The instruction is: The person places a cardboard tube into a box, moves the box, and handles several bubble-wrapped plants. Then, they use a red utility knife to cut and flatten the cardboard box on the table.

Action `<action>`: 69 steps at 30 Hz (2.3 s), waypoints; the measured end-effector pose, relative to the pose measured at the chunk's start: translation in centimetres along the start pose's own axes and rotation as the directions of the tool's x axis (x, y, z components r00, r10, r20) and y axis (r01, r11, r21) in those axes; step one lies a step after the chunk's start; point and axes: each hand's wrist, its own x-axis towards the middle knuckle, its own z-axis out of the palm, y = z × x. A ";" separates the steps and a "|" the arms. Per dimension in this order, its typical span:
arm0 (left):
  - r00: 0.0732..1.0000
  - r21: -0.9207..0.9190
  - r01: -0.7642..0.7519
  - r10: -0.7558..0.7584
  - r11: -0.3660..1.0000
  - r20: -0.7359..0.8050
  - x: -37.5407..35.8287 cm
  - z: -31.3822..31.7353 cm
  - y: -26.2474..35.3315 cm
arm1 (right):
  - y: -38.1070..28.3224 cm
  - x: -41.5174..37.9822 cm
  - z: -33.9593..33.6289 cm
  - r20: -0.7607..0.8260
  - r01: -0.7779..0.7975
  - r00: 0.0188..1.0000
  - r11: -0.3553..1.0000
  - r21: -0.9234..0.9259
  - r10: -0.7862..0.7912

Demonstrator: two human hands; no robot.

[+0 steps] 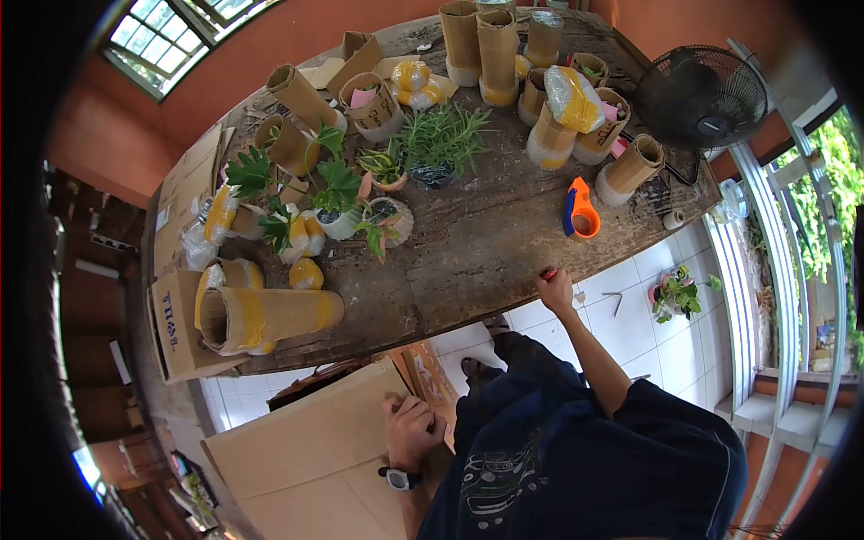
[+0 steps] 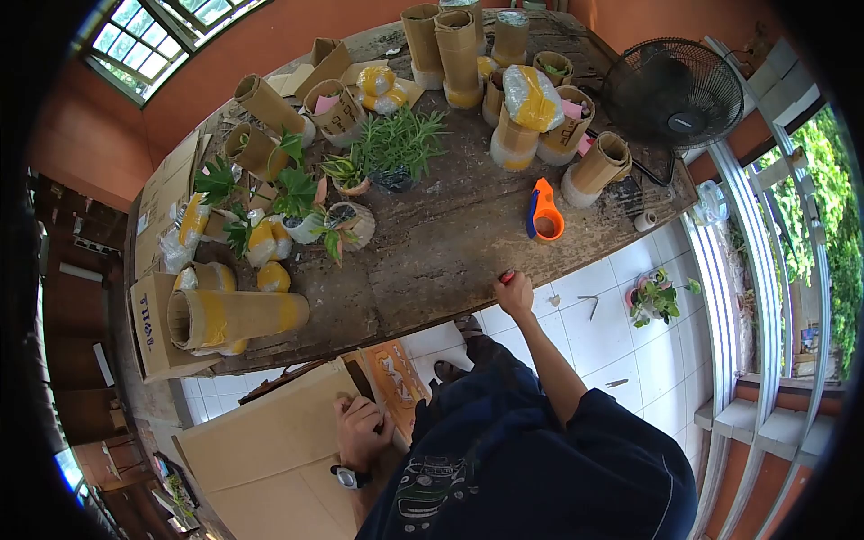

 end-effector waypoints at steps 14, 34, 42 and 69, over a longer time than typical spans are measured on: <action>0.998 0.053 -0.016 0.013 0.998 0.060 -0.1 0.4 -0.6 | -1.1 -0.9 -0.5 -0.038 0.002 0.999 1.000 -0.015 -0.003; 0.996 0.043 0.006 -0.009 0.999 0.083 0.6 0.1 -0.1 | -0.8 -0.1 0.0 -0.042 0.036 0.998 0.999 0.022 -0.035; 0.996 0.052 -0.019 0.015 0.998 0.085 0.3 0.4 -0.6 | -0.3 -0.2 0.3 -0.051 0.046 0.998 0.998 0.035 -0.044; 0.997 0.051 -0.009 0.005 0.999 0.075 0.4 0.5 -0.4 | -0.9 -1.1 -0.3 -0.039 0.129 0.991 0.991 0.035 -0.128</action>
